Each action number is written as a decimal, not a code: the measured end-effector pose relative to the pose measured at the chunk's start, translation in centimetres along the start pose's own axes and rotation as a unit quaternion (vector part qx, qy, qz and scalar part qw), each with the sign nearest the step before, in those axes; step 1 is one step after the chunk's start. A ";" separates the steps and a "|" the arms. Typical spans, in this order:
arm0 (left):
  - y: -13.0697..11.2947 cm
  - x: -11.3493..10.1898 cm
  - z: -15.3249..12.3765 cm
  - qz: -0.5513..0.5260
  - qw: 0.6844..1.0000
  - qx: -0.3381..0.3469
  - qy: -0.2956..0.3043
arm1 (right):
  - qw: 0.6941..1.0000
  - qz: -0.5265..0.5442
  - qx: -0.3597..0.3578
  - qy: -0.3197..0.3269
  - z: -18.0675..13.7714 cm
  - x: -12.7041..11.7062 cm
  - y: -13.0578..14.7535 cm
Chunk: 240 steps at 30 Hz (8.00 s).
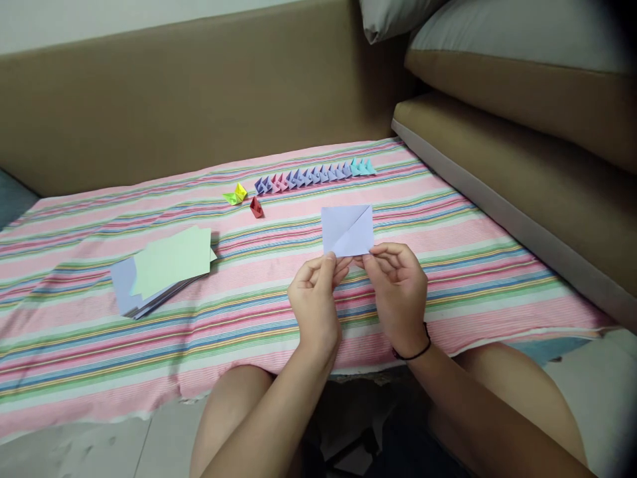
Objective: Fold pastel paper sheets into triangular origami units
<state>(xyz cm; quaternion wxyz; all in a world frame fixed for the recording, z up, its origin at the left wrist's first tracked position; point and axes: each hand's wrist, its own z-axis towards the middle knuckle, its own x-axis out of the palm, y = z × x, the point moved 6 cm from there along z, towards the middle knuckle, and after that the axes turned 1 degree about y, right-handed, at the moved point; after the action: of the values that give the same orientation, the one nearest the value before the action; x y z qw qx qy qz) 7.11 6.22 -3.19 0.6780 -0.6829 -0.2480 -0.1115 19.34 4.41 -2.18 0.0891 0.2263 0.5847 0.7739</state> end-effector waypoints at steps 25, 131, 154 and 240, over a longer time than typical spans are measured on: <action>-1.5 -0.5 0.8 0.117 0.992 0.048 0.020 | 0.974 0.017 0.163 0.158 1.1 -0.1 -2.0; -3.2 -0.5 3.4 0.273 0.935 -0.013 0.228 | 0.967 -0.097 0.063 0.229 3.2 -1.9 -0.4; -5.6 -0.2 2.9 0.294 0.885 0.044 0.359 | 0.932 -0.081 -0.021 0.352 3.2 -1.9 1.7; -1.9 -1.2 2.2 0.196 0.978 -0.024 0.070 | 0.966 0.051 0.188 0.171 -0.1 1.0 -2.3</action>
<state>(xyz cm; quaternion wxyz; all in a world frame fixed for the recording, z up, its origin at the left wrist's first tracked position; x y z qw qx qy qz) 4.77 8.06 -2.23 0.6860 -0.7247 -0.0584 -0.0297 18.15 5.41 -4.15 -0.0958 0.1333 0.7143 0.6804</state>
